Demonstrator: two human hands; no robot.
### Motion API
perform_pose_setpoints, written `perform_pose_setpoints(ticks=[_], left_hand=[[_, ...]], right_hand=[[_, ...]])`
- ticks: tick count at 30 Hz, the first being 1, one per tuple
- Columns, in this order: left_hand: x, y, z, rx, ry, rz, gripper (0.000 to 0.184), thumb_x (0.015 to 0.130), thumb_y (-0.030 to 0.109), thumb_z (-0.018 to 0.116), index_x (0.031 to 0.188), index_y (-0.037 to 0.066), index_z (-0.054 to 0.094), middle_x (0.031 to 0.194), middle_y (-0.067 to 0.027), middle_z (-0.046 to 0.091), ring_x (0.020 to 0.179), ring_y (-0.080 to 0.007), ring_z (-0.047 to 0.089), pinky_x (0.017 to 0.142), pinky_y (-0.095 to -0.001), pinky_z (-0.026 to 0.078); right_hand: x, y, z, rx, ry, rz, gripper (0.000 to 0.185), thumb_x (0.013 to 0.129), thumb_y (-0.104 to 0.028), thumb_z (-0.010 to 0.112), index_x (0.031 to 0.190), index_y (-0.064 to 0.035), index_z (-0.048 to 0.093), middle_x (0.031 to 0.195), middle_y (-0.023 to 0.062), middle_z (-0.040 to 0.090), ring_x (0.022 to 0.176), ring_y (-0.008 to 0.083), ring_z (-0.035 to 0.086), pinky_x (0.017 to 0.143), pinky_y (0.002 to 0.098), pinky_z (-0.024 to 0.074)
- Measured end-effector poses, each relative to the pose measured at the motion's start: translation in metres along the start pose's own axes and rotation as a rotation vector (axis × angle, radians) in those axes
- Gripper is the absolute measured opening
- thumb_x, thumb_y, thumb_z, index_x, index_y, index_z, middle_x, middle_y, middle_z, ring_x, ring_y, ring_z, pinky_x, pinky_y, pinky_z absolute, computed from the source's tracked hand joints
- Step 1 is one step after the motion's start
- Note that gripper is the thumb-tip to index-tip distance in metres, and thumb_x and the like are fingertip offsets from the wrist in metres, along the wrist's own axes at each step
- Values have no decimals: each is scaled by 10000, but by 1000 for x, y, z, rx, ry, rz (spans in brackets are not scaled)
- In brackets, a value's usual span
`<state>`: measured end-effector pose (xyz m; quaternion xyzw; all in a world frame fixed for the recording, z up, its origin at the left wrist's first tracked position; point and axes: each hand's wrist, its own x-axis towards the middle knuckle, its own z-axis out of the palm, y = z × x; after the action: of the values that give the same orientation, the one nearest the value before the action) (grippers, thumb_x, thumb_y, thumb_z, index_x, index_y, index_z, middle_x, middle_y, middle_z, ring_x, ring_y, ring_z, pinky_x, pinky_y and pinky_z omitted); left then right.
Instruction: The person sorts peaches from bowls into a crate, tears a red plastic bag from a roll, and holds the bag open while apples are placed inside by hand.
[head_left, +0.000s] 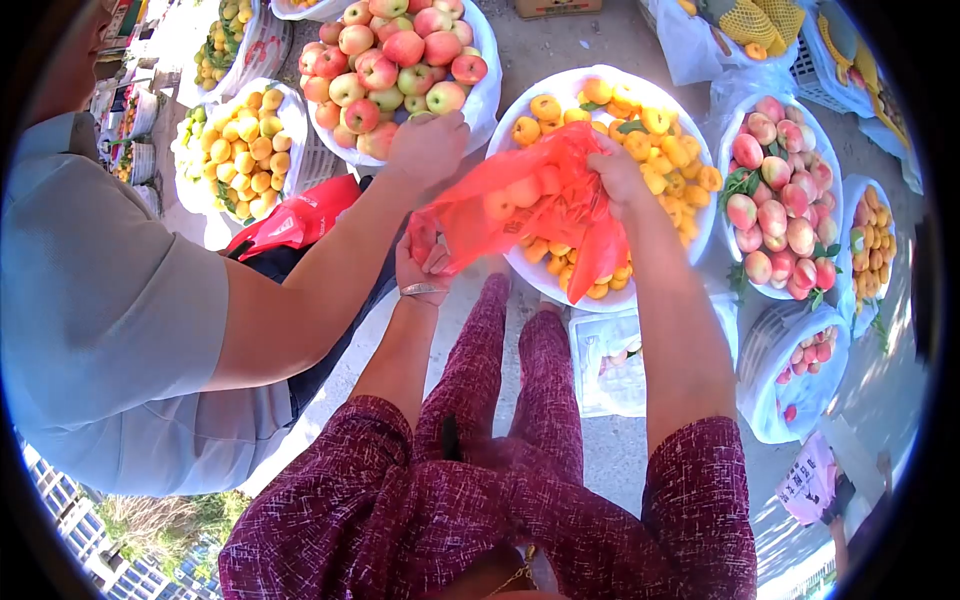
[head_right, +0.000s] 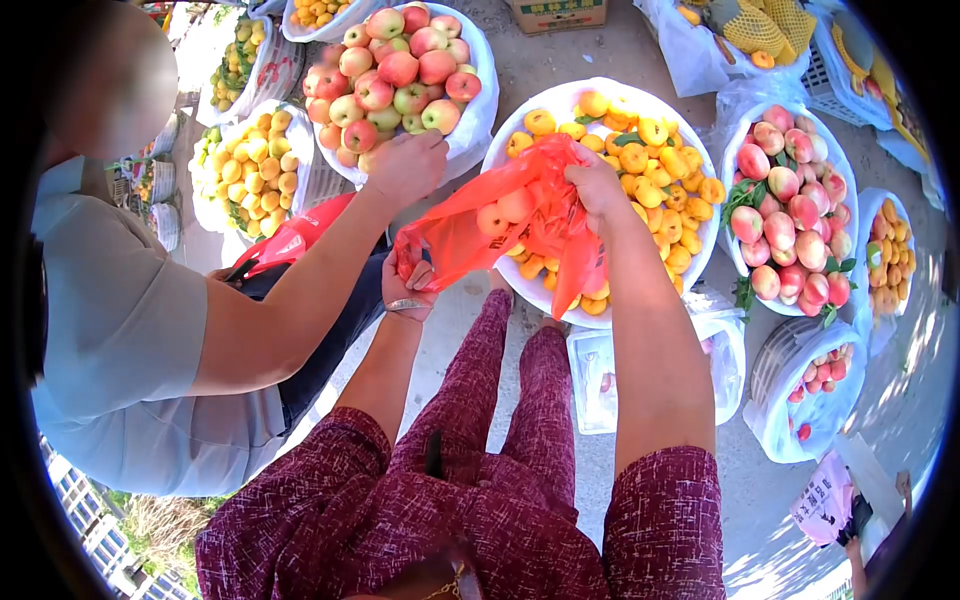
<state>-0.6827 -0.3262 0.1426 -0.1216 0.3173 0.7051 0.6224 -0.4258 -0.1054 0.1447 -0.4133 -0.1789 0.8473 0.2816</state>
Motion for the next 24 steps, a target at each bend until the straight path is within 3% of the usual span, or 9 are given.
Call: perform_pose_setpoints(ticks=[2, 8, 20, 24], left_hand=[[1, 0, -9, -29, 30, 8, 410, 968, 304, 332, 1223, 71, 552, 1057, -59, 667, 381, -72, 338, 376, -200, 284], [2, -1, -8, -41, -2, -16, 399, 962, 330, 367, 1158, 67, 595, 1166, -67, 674, 381, -96, 377, 376, -204, 325], [3, 4, -11, -18, 161, -2, 408, 943, 358, 392, 1144, 71, 602, 1157, -62, 677, 391, -108, 372, 381, -227, 322], [6, 5, -21, -30, 96, -1, 402, 942, 358, 398, 1148, 79, 602, 1165, -62, 674, 394, -111, 374, 385, -228, 324]], right_hand=[[0, -1, 1, 10, 2, 1, 490, 853, 71, 418, 1335, -10, 462, 1184, 145, 614, 1037, 240, 639, 908, 352, 534], [-7, -6, 13, 12, 43, 10, 467, 881, 54, 413, 1339, -16, 468, 1193, 135, 614, 1040, 234, 639, 916, 350, 527], [9, 3, 9, 11, 20, 40, 476, 884, 51, 403, 1350, -26, 465, 1195, 132, 612, 1043, 237, 636, 920, 353, 523], [11, 3, 11, 8, 26, 29, 481, 881, 54, 407, 1352, -27, 464, 1186, 129, 616, 1038, 233, 638, 915, 351, 524]])
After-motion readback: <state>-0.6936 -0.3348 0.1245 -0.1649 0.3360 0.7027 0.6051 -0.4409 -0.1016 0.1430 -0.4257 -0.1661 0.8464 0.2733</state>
